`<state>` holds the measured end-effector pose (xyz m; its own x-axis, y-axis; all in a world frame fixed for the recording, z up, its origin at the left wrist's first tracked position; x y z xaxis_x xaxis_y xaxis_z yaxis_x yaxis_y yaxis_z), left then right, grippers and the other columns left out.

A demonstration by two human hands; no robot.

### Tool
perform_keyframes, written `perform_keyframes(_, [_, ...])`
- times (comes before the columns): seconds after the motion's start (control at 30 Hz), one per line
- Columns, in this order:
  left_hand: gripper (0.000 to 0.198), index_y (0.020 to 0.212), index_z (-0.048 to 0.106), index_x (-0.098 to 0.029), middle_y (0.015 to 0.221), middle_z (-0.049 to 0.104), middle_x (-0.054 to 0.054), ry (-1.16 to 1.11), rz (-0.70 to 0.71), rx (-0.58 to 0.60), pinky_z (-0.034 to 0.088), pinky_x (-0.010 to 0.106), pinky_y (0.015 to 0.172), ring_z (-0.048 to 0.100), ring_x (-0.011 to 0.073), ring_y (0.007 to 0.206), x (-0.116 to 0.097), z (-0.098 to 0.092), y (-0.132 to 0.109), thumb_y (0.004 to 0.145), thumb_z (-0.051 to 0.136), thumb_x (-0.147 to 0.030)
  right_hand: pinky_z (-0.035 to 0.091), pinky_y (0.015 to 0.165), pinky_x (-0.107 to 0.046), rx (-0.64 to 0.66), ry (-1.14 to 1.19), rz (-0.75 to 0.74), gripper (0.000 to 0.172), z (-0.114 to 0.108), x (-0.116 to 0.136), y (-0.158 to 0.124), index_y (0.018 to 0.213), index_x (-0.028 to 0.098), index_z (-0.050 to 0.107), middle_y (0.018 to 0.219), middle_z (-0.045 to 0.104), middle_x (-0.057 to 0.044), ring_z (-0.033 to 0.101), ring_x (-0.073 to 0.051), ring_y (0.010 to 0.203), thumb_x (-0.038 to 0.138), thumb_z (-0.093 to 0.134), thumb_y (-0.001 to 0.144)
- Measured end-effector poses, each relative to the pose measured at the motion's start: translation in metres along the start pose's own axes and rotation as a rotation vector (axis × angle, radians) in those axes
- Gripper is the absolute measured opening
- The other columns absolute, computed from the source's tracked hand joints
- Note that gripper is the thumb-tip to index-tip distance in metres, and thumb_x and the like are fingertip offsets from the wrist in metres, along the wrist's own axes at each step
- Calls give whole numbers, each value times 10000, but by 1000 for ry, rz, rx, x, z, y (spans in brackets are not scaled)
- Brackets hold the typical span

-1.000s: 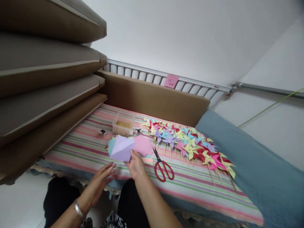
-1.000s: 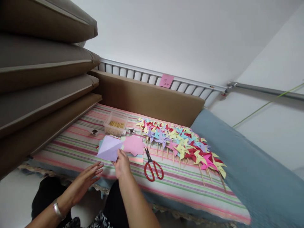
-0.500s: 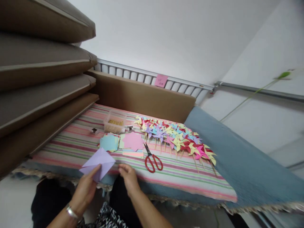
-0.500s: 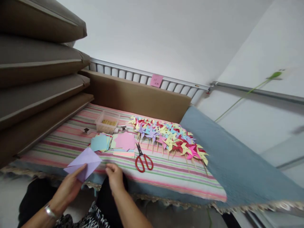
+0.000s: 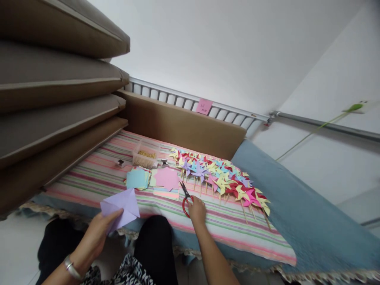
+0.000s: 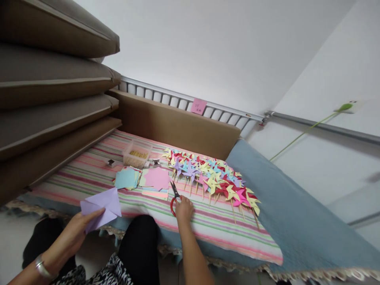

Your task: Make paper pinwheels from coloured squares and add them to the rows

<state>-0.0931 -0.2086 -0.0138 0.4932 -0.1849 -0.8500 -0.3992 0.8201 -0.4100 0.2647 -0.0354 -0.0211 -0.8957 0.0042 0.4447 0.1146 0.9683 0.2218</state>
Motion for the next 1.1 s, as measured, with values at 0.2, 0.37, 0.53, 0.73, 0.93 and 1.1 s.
perform_keyframes(0.2, [193,830,698,-133,747,742,59,-4,-1,55,520,277,667,676,212,692,-4,7,-7,652,746,-190,352,904,-324,60,-55,-51,397,3,-4,-4,1174,146,595,1122,614,-152,541,-264,1073,142,562,778])
perform_keyframes(0.37, [183,792,688,-124,726,732,60,-20,11,87,520,291,662,657,201,644,-15,11,-19,653,745,-229,360,890,-354,118,43,-3,460,-8,-14,-17,1163,129,590,1037,631,-166,564,-287,1020,91,559,706])
perform_keyframes(0.53, [260,833,697,-91,740,736,81,9,35,104,502,264,626,652,200,654,-32,16,-34,639,752,-255,457,696,-309,204,301,76,381,-20,-29,-50,1066,172,578,922,652,-96,619,-248,839,265,588,697])
perform_keyframes(0.73, [216,771,702,-83,702,731,80,99,59,127,463,229,542,624,176,582,-39,27,-38,628,748,-239,252,369,-190,477,1227,306,394,-32,-4,-142,927,235,527,628,519,41,349,-66,375,546,621,704])
perform_keyframes(0.93, [247,774,709,-83,691,730,80,140,53,149,464,237,527,631,189,574,-30,27,-31,608,762,-258,366,503,-238,877,989,76,469,-45,62,-196,1068,193,542,599,593,14,523,-135,511,379,678,660])
perform_keyframes(1.1, [233,749,710,-79,683,728,85,151,64,133,471,239,535,632,190,575,-36,21,-37,600,756,-252,366,555,-230,972,756,-135,382,-53,99,-206,1092,214,563,786,640,-23,518,-125,593,240,591,711])
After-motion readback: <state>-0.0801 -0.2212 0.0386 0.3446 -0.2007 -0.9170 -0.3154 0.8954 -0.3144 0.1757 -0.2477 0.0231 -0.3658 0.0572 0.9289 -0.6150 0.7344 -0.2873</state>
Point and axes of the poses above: each hand's wrist, its own y-axis towards the middle knuckle, its own z-axis out of the palm, x = y × z, the point moved 8 cm from there along y, towards the middle knuckle
